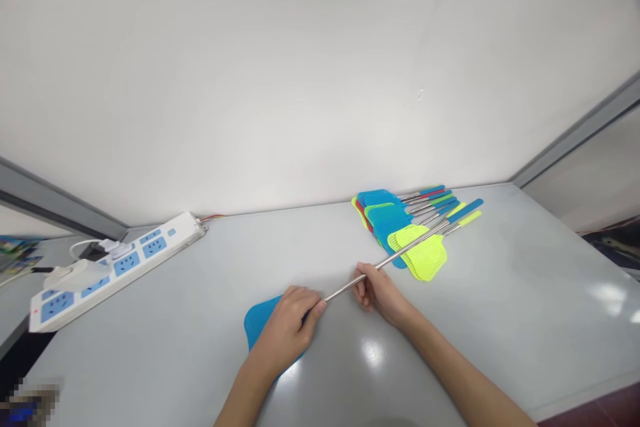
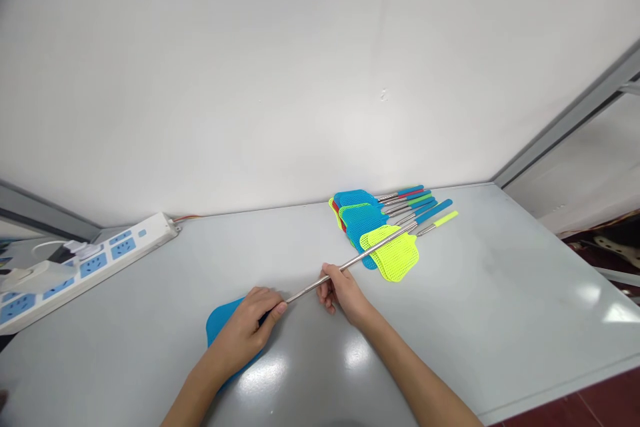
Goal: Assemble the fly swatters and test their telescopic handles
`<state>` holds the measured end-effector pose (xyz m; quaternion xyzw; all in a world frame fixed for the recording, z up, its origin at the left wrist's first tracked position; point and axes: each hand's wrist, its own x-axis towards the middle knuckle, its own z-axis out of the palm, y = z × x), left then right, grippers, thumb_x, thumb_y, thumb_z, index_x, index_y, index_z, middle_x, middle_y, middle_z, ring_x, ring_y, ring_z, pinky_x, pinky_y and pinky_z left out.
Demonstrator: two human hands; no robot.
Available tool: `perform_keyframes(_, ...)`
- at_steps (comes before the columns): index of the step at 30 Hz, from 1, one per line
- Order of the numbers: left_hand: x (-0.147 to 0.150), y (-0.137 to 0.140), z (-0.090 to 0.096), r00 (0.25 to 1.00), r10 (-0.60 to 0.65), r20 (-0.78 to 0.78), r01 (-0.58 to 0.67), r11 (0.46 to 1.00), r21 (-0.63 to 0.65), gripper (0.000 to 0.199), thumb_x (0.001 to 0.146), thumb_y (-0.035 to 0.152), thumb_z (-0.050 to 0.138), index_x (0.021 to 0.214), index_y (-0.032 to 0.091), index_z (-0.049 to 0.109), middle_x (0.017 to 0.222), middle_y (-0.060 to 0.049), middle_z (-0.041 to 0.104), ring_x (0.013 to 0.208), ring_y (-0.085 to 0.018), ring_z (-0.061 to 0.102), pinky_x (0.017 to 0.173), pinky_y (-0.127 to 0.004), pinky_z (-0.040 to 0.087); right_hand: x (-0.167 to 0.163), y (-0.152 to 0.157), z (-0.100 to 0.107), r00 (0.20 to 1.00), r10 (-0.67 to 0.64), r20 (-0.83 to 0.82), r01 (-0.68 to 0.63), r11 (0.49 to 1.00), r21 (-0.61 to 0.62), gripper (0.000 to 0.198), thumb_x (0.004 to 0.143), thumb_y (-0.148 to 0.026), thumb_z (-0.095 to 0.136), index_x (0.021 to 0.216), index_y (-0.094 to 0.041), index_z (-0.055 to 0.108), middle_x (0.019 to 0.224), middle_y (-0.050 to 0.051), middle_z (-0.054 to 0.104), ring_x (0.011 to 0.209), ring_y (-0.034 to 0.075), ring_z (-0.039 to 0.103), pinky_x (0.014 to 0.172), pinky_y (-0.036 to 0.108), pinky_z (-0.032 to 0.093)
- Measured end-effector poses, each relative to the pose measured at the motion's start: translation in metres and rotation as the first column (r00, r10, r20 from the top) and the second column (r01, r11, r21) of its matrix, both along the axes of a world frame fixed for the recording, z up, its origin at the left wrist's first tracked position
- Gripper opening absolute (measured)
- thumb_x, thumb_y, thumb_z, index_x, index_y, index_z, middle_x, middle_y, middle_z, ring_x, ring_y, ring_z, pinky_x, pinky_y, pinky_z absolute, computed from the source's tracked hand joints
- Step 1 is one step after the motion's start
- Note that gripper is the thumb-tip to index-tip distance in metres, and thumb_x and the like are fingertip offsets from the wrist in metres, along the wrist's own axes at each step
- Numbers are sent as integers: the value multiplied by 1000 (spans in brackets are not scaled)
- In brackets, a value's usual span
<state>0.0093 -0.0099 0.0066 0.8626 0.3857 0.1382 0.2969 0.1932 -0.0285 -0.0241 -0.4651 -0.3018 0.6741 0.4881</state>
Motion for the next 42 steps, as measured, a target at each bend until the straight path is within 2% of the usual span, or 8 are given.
perform_keyframes(11,0,0,-1,1000,7,14,-7,1000,-14,28,83,29,28,61,19,44,59,1,45,62,-13,41,65,-29,36,-2,-1,1,998,-55,-16,55,998,-14,37,74,-39,37,45,-17,40,41,-2,43,31,7,34,29,19,25)
perform_keyframes(22,6,0,-4,1000,22,-13,-21,998,55,30,83,31,28,60,18,43,57,2,46,60,-12,42,65,-27,34,-1,2,2,995,-83,-48,82,997,-13,33,72,-33,37,43,-17,39,41,-1,44,32,8,34,29,20,26)
perform_keyframes(29,23,-5,-6,999,36,-11,-33,987,157,28,84,28,28,61,19,43,59,1,48,62,-13,44,65,-28,33,1,10,1,978,-211,9,211,978,7,35,70,-36,37,40,-19,34,38,-1,43,31,8,35,30,22,29)
perform_keyframes(33,34,-10,-8,997,74,12,-75,975,208,27,84,27,28,65,19,46,63,0,50,64,-13,44,67,-29,33,13,16,2,949,-301,95,298,954,38,33,69,-36,41,42,-18,41,38,-1,43,30,9,36,31,23,30)
perform_keyframes(35,38,-9,-9,997,77,26,-81,969,235,27,84,26,28,66,19,47,63,0,50,64,-13,44,67,-29,33,21,18,10,938,-328,116,322,944,66,28,68,-34,46,46,-17,46,40,-1,44,36,10,40,39,24,35)
perform_keyframes(36,40,-8,-9,996,77,36,-84,964,252,27,84,26,28,66,19,47,63,0,50,64,-13,44,66,-29,33,25,19,15,929,-353,108,344,935,92,25,69,-34,46,50,-17,48,46,0,48,42,10,44,45,24,38)
perform_keyframes(38,46,-4,-8,995,80,56,-93,954,286,27,84,26,28,67,18,48,63,-1,50,64,-13,44,66,-29,33,33,21,27,907,-417,-64,422,898,125,19,70,-32,46,56,-18,49,57,0,49,53,12,47,52,25,40)
perform_keyframes(42,62,1,-8,993,102,68,-119,935,334,28,83,26,29,65,18,48,62,-1,50,62,-13,43,66,-30,32,46,28,46,851,-402,-339,441,896,44,21,70,-25,47,52,-20,37,48,-3,35,46,10,39,49,27,38)
